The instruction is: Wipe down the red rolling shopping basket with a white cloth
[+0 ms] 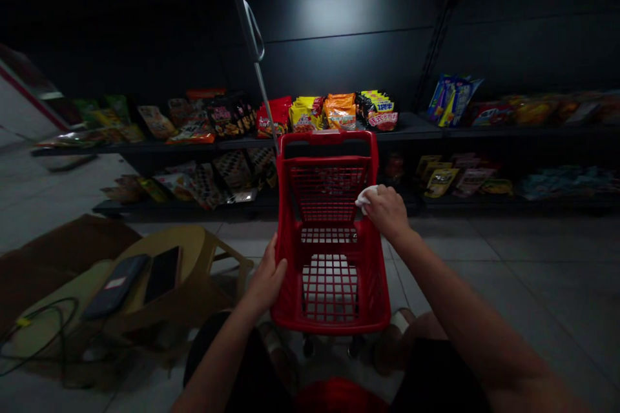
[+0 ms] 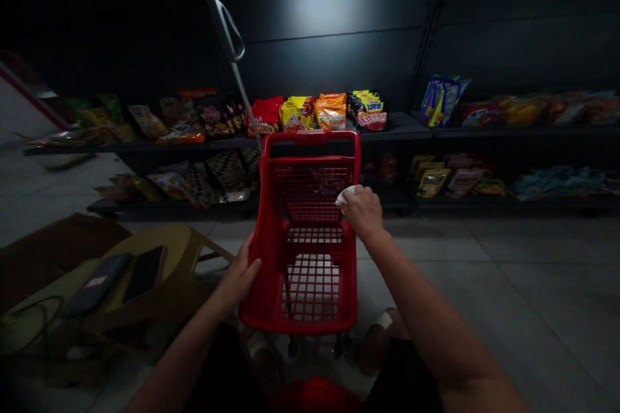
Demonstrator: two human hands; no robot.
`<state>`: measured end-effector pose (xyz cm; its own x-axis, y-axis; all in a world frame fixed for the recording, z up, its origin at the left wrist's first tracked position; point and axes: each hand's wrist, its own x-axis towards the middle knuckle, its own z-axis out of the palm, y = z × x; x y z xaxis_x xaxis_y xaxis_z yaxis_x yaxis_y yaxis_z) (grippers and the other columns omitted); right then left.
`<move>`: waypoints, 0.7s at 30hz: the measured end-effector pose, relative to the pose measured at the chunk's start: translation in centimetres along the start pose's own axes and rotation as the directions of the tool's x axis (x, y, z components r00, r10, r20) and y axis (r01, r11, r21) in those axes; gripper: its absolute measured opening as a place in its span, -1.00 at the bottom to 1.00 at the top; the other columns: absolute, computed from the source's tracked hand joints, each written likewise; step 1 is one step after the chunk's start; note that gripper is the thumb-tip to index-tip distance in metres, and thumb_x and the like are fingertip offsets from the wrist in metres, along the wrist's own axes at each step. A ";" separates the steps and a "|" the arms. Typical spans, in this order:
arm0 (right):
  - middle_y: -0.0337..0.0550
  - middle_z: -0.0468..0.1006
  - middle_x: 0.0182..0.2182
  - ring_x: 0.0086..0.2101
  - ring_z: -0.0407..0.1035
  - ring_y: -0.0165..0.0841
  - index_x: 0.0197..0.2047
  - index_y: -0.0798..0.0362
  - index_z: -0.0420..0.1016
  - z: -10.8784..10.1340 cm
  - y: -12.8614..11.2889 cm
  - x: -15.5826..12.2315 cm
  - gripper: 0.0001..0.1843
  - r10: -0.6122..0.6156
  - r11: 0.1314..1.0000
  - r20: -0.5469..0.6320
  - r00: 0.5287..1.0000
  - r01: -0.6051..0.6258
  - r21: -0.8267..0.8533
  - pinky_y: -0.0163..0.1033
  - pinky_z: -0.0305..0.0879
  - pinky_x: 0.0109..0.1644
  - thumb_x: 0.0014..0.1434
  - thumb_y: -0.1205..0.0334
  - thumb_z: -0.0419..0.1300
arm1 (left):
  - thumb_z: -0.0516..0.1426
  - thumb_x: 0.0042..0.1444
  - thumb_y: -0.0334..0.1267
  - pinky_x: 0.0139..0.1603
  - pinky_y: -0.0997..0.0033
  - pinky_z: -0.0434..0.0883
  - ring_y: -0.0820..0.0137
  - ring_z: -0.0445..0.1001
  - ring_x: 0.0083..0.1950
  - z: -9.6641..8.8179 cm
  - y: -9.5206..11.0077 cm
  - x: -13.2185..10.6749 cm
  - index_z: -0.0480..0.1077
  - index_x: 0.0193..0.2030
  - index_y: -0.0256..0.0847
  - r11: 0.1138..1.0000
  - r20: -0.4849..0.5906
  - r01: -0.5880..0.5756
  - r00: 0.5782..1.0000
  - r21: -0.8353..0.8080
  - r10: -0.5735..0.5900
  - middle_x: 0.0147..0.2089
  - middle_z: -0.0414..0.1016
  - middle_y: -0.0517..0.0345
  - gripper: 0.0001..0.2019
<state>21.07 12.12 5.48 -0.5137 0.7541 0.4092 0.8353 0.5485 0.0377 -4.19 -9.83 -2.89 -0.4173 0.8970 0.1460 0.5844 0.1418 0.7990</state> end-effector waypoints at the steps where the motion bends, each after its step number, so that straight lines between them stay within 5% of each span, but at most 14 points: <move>1: 0.01 0.47 -0.10 -0.10 0.27 -0.15 -0.07 0.00 0.51 0.1 -0.7 -0.2 -0.81 -0.035 0.999 0.005 0.999 0.035 -0.012 -0.14 0.08 -0.12 0.29 0.16 0.16 | -0.03 0.28 -0.16 0.50 0.04 0.01 0.23 0.02 0.52 -0.1 -0.2 0.5 -0.07 0.47 -0.31 1.000 -0.009 -0.015 1.000 -0.009 0.015 0.50 0.03 -0.21 -0.34; 6: -0.08 0.51 -0.21 -0.10 0.28 -0.18 -0.25 -0.01 0.52 -1.2 -3.8 -4.4 -0.90 -0.327 0.945 0.144 0.934 0.326 0.031 -0.06 0.01 0.05 0.26 0.24 0.17 | 0.06 0.22 -0.19 0.53 0.07 -0.17 0.21 -0.18 0.56 -1.0 0.3 5.8 -0.08 0.48 -0.35 0.998 -0.113 -0.064 0.992 -0.018 0.061 0.56 -0.18 -0.23 -0.27; 10: -0.08 0.54 -0.23 -0.12 0.34 -0.21 -0.27 -0.01 0.55 -1.8 -3.7 -5.5 -0.92 -0.441 0.897 0.247 0.863 0.432 0.090 -0.06 -0.01 0.11 0.21 0.22 0.22 | 0.04 0.22 -0.24 0.53 0.07 -0.10 0.19 -0.10 0.55 -0.9 1.1 9.2 -0.10 0.49 -0.36 0.994 -0.097 0.054 0.993 -0.094 -0.063 0.54 -0.10 -0.22 -0.27; 14: -0.01 0.59 -0.24 -0.16 0.43 -0.19 -0.25 0.04 0.59 -1.6 -3.1 -3.6 -0.89 -0.484 0.867 0.369 0.794 0.492 0.078 -0.07 0.09 0.04 0.19 0.28 0.22 | -0.05 0.29 -0.24 0.52 0.15 -0.03 0.28 -0.02 0.53 0.3 1.5 8.3 -0.16 0.50 -0.32 0.984 -0.063 0.052 0.996 -0.169 -0.063 0.54 -0.05 -0.14 -0.32; 18: -0.01 0.63 -0.23 -0.22 0.50 -0.20 -0.18 0.02 0.61 -0.6 -5.6 0.0 -0.83 -0.456 0.879 0.582 0.674 0.442 0.177 -0.17 0.23 -0.14 0.23 0.26 0.19 | -0.07 0.30 -0.26 0.52 0.18 -0.04 0.32 -0.01 0.52 2.0 2.8 5.6 -0.21 0.50 -0.32 0.972 -0.085 0.016 0.996 -0.236 -0.038 0.54 -0.06 -0.13 -0.33; 21: 0.00 0.61 -0.11 -0.13 0.51 -0.15 -0.02 -0.03 0.57 2.1 -9.3 2.6 -0.73 -0.476 0.879 0.540 0.694 0.387 0.277 -0.16 0.31 -0.11 0.30 0.15 0.12 | -0.08 0.30 -0.27 0.53 0.14 -0.08 0.27 -0.07 0.54 3.0 3.9 4.4 -0.22 0.50 -0.37 0.973 -0.113 0.023 0.992 -0.230 -0.051 0.55 -0.12 -0.18 -0.32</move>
<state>11.59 9.72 4.27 -0.8601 0.4575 -0.2257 0.4812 0.8745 -0.0611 -1.63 -4.08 -0.93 -0.5225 0.8354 0.1707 0.3992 0.0628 0.9147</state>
